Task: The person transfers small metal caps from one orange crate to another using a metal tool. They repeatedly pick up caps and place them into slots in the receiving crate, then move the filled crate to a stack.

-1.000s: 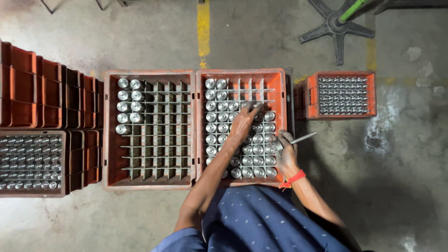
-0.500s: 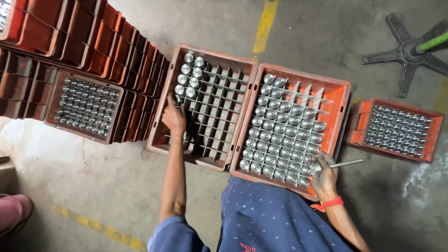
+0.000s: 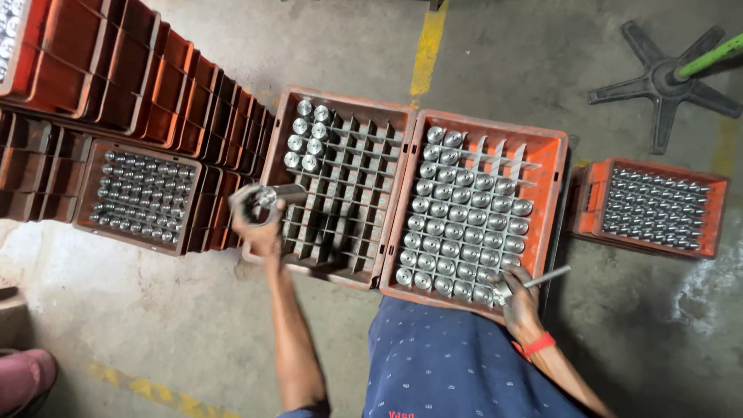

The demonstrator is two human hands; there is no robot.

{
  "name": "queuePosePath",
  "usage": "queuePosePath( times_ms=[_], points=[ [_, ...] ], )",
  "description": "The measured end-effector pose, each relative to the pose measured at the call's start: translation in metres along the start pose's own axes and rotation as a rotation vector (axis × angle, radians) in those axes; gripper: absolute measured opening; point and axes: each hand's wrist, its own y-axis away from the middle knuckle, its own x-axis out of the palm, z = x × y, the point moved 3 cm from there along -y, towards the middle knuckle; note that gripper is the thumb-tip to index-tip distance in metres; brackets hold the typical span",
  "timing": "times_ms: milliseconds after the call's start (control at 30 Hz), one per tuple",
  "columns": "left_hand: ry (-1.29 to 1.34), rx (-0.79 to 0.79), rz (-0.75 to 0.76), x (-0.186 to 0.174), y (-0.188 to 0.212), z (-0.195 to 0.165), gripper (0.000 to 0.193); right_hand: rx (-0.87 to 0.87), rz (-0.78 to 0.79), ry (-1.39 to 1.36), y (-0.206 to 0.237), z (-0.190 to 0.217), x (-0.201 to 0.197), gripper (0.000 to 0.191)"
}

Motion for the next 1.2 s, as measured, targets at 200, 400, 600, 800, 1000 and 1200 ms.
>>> queuePosePath(
  times_ms=[200,400,600,800,1000,1200],
  points=[
    [0.557,-0.983,0.521,0.142,0.136,-0.022,0.028,0.043,0.143,0.046,0.005,0.014,0.077,0.017],
    [0.067,-0.386,0.847,0.175,0.229,-0.123,0.047,-0.203,0.240,-0.103,0.010,0.059,0.126,0.012],
    [-0.068,-0.373,1.083,0.180,0.227,-0.162,0.040,-0.240,0.134,-0.107,0.016,0.057,0.133,0.011],
    [0.132,-0.450,1.247,0.187,0.231,-0.164,0.058,-0.196,0.262,0.134,0.009,0.049,0.113,0.014],
    [0.029,-0.277,1.296,0.228,0.210,-0.152,0.069,-0.238,-0.035,-0.212,-0.038,0.082,0.046,0.020],
    [0.065,0.164,0.971,0.326,0.183,-0.157,0.055,-0.271,-0.089,-0.439,-0.048,0.096,-0.011,0.013]
  ],
)
